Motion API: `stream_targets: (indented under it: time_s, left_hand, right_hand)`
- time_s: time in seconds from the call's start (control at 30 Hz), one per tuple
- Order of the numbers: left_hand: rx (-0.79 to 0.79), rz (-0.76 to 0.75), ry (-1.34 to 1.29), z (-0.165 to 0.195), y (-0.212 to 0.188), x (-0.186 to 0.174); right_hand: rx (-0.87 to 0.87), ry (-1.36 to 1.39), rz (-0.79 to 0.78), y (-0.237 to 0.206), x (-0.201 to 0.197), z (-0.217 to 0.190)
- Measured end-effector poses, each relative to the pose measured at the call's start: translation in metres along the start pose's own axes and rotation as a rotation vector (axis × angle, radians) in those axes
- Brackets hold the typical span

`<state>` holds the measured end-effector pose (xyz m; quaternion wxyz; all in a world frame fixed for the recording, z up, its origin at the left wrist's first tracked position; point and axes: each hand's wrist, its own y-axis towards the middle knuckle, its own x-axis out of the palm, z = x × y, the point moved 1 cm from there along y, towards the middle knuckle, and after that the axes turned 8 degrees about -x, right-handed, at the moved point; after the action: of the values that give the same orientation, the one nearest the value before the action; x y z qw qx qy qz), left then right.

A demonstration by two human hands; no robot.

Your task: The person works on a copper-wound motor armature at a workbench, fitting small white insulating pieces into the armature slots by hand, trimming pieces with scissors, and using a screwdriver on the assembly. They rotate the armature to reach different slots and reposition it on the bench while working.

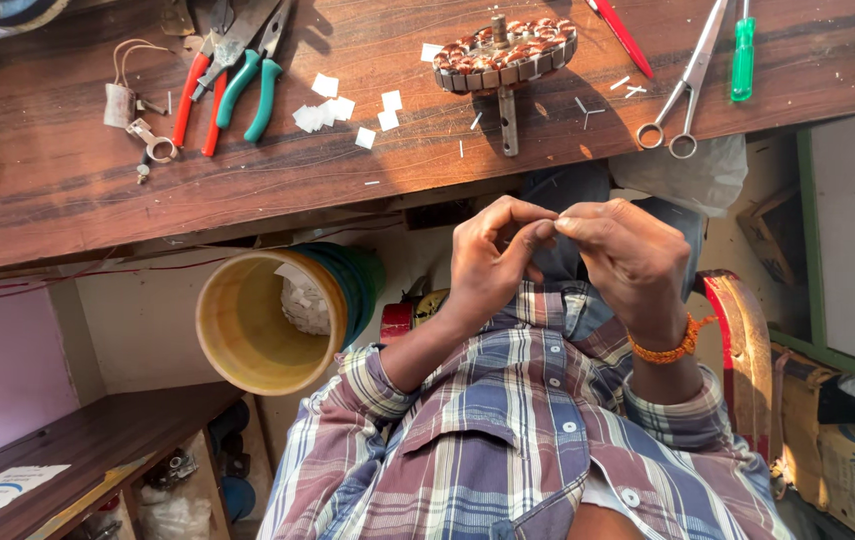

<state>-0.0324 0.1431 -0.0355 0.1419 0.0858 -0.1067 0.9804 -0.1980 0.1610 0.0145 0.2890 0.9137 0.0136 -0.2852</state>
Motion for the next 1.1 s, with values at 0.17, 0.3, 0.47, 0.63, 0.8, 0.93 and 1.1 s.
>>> stream_targets:
  time_s: [0.17, 0.3, 0.47, 0.63, 0.8, 0.93, 1.1]
  left_hand:
    - [0.231, 0.089, 0.214, 0.012, 0.002, -0.003]
    - [0.402, 0.13, 0.38, 0.013, 0.004, -0.006]
    - [0.562, 0.215, 0.556, 0.013, 0.008, -0.005]
    - [0.077, -0.009, 0.016, 0.006, 0.011, -0.006]
    - [0.047, 0.045, -0.043, 0.01, 0.011, 0.002]
    - [0.318, 0.119, 0.413, 0.026, 0.002, 0.003]
    - [0.335, 0.029, 0.393, 0.04, 0.003, -0.003]
  right_hand:
    - [0.203, 0.105, 0.091, -0.003, 0.01, -0.005]
    - [0.373, 0.178, 0.167, -0.011, 0.024, 0.004]
    - [0.429, 0.353, 0.246, -0.021, 0.044, 0.021]
    - [0.282, 0.762, 0.392, -0.027, 0.057, 0.035]
    - [0.285, 0.931, 0.272, -0.033, 0.052, 0.041]
    - [0.353, 0.478, 0.275, -0.033, 0.046, 0.039]
    - [0.062, 0.142, 0.267, -0.024, 0.042, 0.025]
